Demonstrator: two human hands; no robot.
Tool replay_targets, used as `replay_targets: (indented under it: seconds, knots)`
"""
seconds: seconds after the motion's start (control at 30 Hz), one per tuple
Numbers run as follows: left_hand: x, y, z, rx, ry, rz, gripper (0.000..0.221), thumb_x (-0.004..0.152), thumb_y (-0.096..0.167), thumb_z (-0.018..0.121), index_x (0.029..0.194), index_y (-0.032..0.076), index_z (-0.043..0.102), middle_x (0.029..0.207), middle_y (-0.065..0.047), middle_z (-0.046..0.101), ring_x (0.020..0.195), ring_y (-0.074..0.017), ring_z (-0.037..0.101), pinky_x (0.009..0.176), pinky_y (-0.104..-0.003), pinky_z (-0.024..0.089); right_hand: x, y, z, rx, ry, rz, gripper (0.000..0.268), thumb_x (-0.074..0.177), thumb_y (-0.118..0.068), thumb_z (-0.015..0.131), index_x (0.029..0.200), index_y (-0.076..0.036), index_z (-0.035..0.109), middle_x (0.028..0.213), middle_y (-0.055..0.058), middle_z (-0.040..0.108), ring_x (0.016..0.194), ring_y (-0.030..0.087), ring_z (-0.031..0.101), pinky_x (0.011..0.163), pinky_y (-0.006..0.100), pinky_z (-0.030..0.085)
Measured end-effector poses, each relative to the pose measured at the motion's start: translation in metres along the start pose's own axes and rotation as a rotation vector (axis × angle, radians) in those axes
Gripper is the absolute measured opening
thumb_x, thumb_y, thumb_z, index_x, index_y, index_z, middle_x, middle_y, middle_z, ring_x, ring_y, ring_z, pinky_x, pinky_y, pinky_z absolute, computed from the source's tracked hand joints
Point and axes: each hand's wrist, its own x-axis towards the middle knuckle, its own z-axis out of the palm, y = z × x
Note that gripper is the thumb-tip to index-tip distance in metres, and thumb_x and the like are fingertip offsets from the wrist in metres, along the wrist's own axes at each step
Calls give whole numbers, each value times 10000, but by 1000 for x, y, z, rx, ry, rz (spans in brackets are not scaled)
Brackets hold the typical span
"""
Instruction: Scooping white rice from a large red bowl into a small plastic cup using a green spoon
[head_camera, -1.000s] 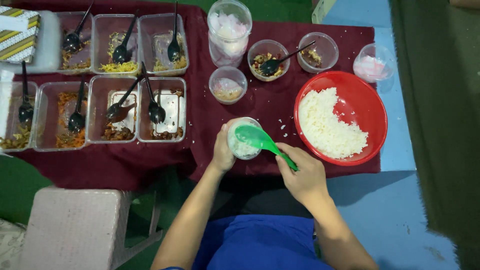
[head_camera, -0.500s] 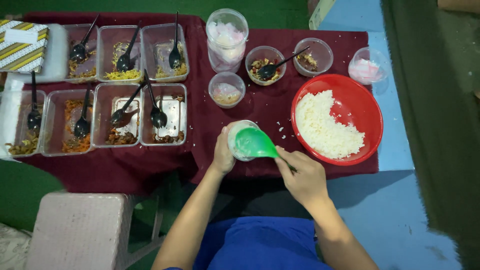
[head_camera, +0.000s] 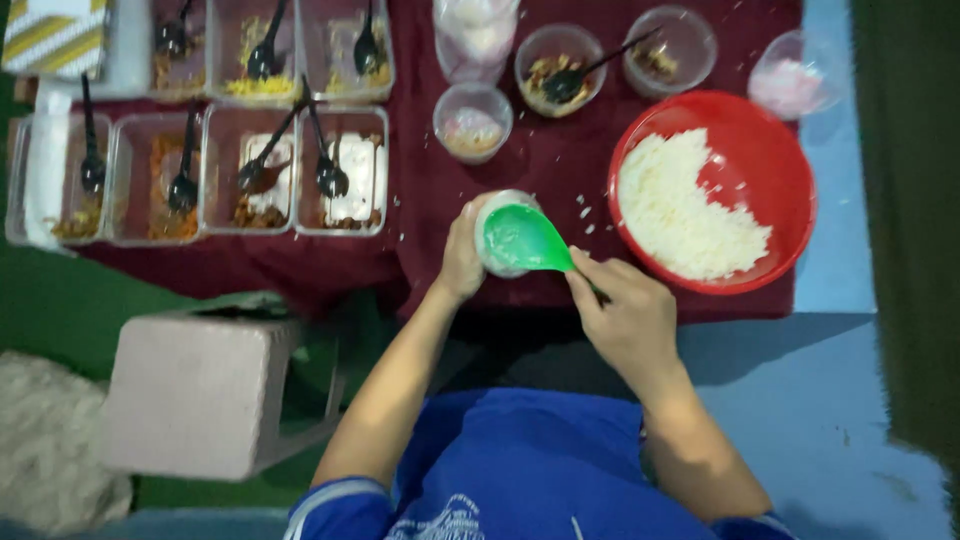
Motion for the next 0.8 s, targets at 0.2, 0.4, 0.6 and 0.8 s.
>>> replay_targets:
  seconds: [0.2, 0.4, 0.6, 0.8]
  knots:
    - [-1, 10, 7, -65, 13, -4, 560, 1127, 338, 230, 1229, 30, 687, 1082, -120, 712, 1030, -182, 628, 1020, -402, 477, 3, -9, -8, -6, 24, -6, 218, 1026, -171, 733, 1206, -72, 805, 802, 116, 718, 714, 277, 710, 524, 346, 542]
    - [2, -5, 3, -161, 17, 4, 579, 1127, 348, 214, 1248, 21, 677, 1094, -130, 727, 1006, -175, 653, 988, -375, 510, 11, -13, -8, -102, -51, -53, 183, 984, -184, 773, 1128, -86, 829, 732, 105, 708, 639, 287, 692, 475, 357, 523]
    - [1, 11, 9, -241, 28, -22, 567, 1122, 346, 232, 1246, 18, 677, 1055, -106, 731, 976, -145, 657, 939, -352, 544, 8, -11, -1, -96, -47, -39, 175, 974, -183, 787, 1115, -91, 835, 726, 85, 713, 613, 252, 685, 471, 313, 521]
    - [0, 18, 9, -232, 17, -7, 577, 1124, 366, 244, 1257, 4, 672, 1043, -134, 713, 967, -166, 637, 946, -372, 533, 8, -1, -5, -75, -94, -2, 185, 973, -211, 774, 1129, -130, 832, 722, 97, 701, 661, 291, 693, 515, 365, 525]
